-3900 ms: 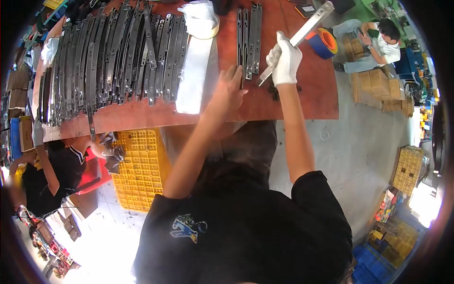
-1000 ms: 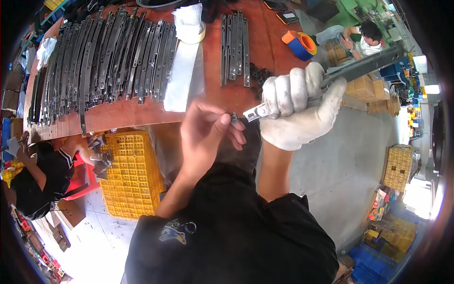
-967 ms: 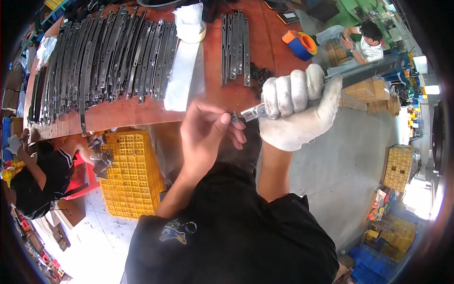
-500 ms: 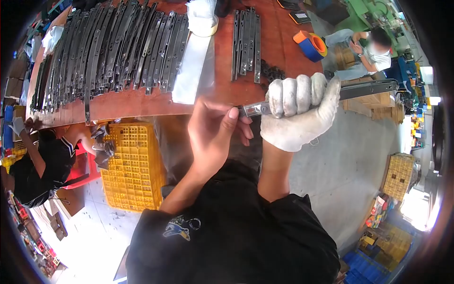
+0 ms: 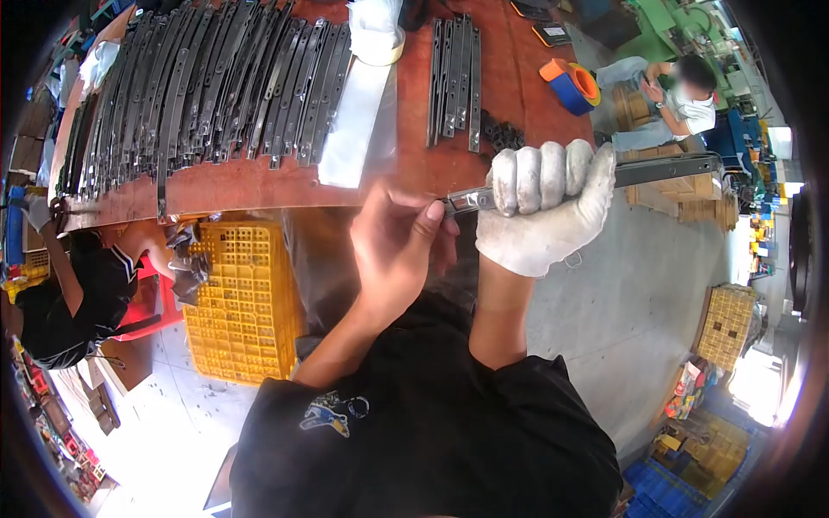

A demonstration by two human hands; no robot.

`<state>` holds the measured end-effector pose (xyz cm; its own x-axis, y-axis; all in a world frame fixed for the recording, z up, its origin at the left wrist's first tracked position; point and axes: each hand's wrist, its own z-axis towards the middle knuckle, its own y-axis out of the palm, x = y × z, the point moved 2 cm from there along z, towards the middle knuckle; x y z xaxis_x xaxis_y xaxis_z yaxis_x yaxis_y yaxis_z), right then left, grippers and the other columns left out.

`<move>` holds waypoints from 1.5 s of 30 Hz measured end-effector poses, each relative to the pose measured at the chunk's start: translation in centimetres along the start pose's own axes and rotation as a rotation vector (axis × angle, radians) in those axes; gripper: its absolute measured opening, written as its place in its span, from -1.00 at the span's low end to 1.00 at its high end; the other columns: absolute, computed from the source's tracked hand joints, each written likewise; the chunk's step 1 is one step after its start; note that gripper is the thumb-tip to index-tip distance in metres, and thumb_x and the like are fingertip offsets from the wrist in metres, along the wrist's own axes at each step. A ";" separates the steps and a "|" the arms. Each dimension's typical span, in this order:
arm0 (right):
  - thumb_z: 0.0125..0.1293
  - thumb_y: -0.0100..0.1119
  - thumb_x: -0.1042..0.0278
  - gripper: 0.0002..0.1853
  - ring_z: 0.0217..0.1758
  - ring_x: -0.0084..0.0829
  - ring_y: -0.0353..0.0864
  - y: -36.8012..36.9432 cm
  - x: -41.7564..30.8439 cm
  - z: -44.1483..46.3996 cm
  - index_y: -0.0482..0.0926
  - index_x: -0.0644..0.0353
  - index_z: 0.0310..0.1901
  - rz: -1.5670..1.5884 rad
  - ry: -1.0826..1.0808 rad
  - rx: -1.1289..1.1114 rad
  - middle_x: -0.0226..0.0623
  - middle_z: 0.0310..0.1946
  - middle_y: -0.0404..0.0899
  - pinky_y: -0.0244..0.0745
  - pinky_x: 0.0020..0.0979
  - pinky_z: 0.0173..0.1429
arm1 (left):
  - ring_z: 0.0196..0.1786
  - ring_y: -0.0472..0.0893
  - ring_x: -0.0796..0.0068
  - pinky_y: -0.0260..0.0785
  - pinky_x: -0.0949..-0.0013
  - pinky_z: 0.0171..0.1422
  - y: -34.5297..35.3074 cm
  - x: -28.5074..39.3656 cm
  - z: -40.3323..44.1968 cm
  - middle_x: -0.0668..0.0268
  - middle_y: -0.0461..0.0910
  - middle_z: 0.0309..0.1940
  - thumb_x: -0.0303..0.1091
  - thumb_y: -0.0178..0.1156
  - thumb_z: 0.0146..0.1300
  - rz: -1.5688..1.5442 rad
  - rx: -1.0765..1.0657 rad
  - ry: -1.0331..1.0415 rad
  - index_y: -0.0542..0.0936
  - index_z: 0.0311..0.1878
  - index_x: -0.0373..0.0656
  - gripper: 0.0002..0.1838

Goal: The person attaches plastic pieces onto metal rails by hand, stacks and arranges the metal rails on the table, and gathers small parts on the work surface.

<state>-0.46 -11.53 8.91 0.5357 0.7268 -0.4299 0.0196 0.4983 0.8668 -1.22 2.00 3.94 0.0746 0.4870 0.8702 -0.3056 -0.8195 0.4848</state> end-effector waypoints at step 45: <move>0.15 0.19 0.17 -0.58 -0.11 -0.09 0.69 -4.9 13.6 8.3 0.58 0.22 0.00 -2.243 0.187 -0.557 -0.03 -0.24 0.66 0.58 -0.13 -0.01 | -0.39 0.58 0.39 0.41 0.27 -0.25 -10.7 -5.7 1.2 0.11 0.55 -0.47 -0.48 0.07 0.34 0.790 -0.067 -0.205 0.58 -0.14 -0.29 -0.86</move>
<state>13.77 -8.01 0.94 -0.0468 -0.9500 -0.3088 0.0900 0.3039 -0.9485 2.72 7.66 -6.12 -0.0170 -0.2970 0.9547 -0.3965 -0.8746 -0.2792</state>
